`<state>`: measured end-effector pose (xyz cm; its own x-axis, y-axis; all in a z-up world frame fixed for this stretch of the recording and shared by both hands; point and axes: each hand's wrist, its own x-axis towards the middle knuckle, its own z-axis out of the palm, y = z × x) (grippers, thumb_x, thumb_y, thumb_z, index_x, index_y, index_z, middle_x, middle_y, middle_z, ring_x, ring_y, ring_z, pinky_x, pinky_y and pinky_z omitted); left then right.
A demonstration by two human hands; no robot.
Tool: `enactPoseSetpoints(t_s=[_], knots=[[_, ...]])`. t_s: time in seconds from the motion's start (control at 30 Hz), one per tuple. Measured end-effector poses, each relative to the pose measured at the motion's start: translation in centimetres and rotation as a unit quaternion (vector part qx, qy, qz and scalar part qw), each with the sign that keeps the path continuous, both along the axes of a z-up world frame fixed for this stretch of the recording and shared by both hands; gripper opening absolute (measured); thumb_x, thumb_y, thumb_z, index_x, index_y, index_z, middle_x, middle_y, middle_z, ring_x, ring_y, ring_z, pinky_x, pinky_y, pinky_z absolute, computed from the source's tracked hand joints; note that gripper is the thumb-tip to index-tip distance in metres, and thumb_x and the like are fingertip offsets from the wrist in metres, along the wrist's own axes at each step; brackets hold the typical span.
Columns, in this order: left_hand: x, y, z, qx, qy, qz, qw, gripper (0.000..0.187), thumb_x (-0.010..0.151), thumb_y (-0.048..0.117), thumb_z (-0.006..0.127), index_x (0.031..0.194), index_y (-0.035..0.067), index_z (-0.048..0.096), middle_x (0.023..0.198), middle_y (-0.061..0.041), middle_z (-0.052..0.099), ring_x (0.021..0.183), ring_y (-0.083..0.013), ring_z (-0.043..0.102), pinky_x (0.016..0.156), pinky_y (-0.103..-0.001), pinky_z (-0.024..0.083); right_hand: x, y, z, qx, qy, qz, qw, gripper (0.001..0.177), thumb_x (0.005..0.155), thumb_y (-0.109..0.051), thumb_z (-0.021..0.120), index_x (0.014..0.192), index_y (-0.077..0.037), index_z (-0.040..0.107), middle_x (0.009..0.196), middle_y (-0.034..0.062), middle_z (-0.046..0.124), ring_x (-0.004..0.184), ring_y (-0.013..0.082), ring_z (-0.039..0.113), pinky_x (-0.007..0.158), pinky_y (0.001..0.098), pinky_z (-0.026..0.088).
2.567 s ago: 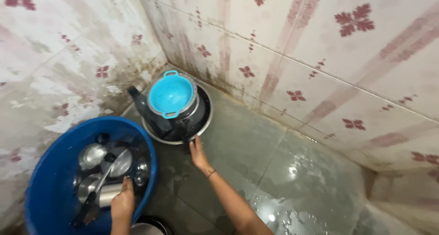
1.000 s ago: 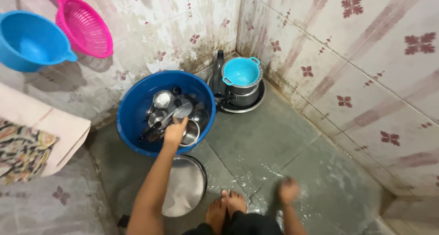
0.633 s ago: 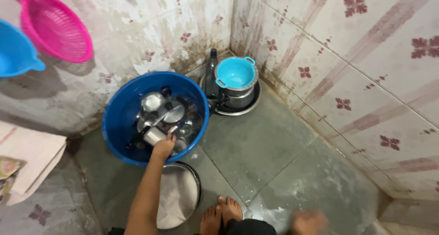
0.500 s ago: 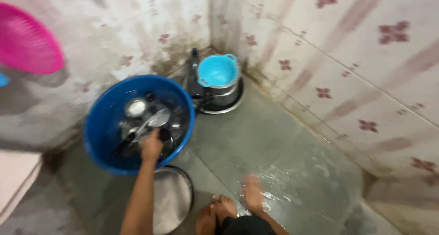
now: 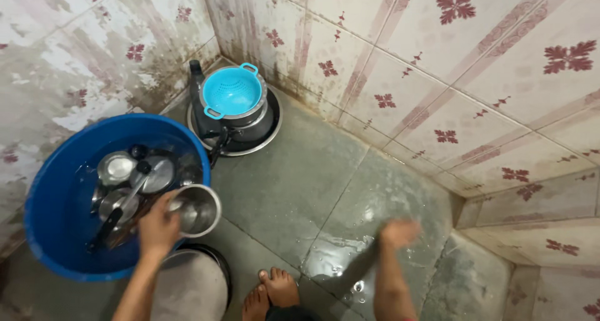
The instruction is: The person washes several metal pots, lids, and a pressure cooker by hand using a scrub pad and water, placing the cleaned items on the floor.
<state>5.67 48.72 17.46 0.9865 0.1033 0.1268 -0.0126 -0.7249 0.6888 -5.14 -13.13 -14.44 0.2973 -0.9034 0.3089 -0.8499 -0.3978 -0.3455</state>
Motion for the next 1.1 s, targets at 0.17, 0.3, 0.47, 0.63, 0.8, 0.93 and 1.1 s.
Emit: enactPoseSetpoints(t_s=[0.17,0.3,0.47,0.63,0.8,0.93,1.1], knots=[[1.1,-4.2,-2.1,0.079,-0.027,-0.044,0.996,0.054,0.086,0.011,0.064,0.139,0.018,0.062,0.072,-0.022,0.069,0.059,-0.0382,0.066,0.060,-0.051,0.051,14.7,19.7,1.7,-0.052,-0.121,0.436,0.890,0.047,0.095,-0.020,0.060,0.138,0.002,0.059,0.143,0.0242,0.058,0.135,0.0417,0.052,0.115,0.0546,0.039],[1.2,-7.8,-3.6,0.234,-0.194,-0.176,0.936,0.055,0.079,0.005,0.058,0.134,0.007,0.060,0.130,-0.019,0.072,0.046,-0.0308,0.065,0.045,-0.041,0.053,19.2,35.2,7.1,0.399,-0.062,0.592,0.697,0.052,0.095,-0.029,0.062,0.140,-0.004,0.057,0.144,0.0205,0.058,0.136,0.0367,0.053,0.115,0.0428,0.041],[0.0,-9.5,-3.7,0.380,-0.230,-0.258,0.858,0.046,0.086,0.008,0.058,0.132,0.002,0.063,0.152,-0.016,0.055,0.046,-0.0175,0.063,0.048,-0.031,0.054,18.6,40.6,8.1,0.469,-0.007,0.771,0.430,0.051,0.096,-0.024,0.064,0.140,-0.003,0.053,0.143,0.0224,0.056,0.133,0.0391,0.054,0.111,0.0455,0.042],[1.2,-7.8,-2.8,0.410,-0.270,-0.220,0.843,0.047,0.085,0.009,0.058,0.131,0.007,0.065,0.154,-0.012,0.052,0.047,-0.0145,0.061,0.050,-0.029,0.053,17.2,40.1,6.5,0.292,-0.031,0.844,0.449,0.046,0.092,-0.029,0.064,0.129,-0.002,0.062,0.124,0.0236,0.067,0.114,0.0417,0.063,0.099,0.0480,0.050],[4.0,0.7,-6.3,0.449,-0.241,-0.073,0.857,0.050,0.083,0.010,0.057,0.132,0.007,0.063,0.148,-0.015,0.057,0.051,-0.0163,0.062,0.049,-0.031,0.053,16.3,38.2,7.0,0.335,0.140,0.781,0.509,0.035,0.092,-0.033,0.069,0.113,-0.005,0.072,0.111,0.0182,0.074,0.101,0.0334,0.071,0.090,0.0433,0.055],[3.6,6.3,-12.6,0.414,-0.212,0.045,0.884,0.051,0.088,0.010,0.056,0.137,-0.001,0.061,0.139,-0.017,0.059,0.074,-0.0253,0.070,0.064,-0.038,0.056,16.5,39.0,11.6,0.274,0.179,0.754,0.569,0.020,0.075,-0.016,0.078,0.093,-0.008,0.085,0.090,0.0163,0.080,0.082,0.0248,0.077,0.078,0.0355,0.060],[-4.9,7.7,-12.6,0.271,-0.045,0.006,0.962,0.041,0.079,0.011,0.062,0.119,0.002,0.069,0.142,-0.024,0.057,0.107,-0.0367,0.068,0.090,-0.049,0.052,19.0,41.1,21.8,0.419,0.142,0.807,0.391,0.027,0.085,0.007,0.059,0.100,0.001,0.080,0.087,0.0118,0.082,0.080,0.0170,0.079,0.074,0.0303,0.062]])
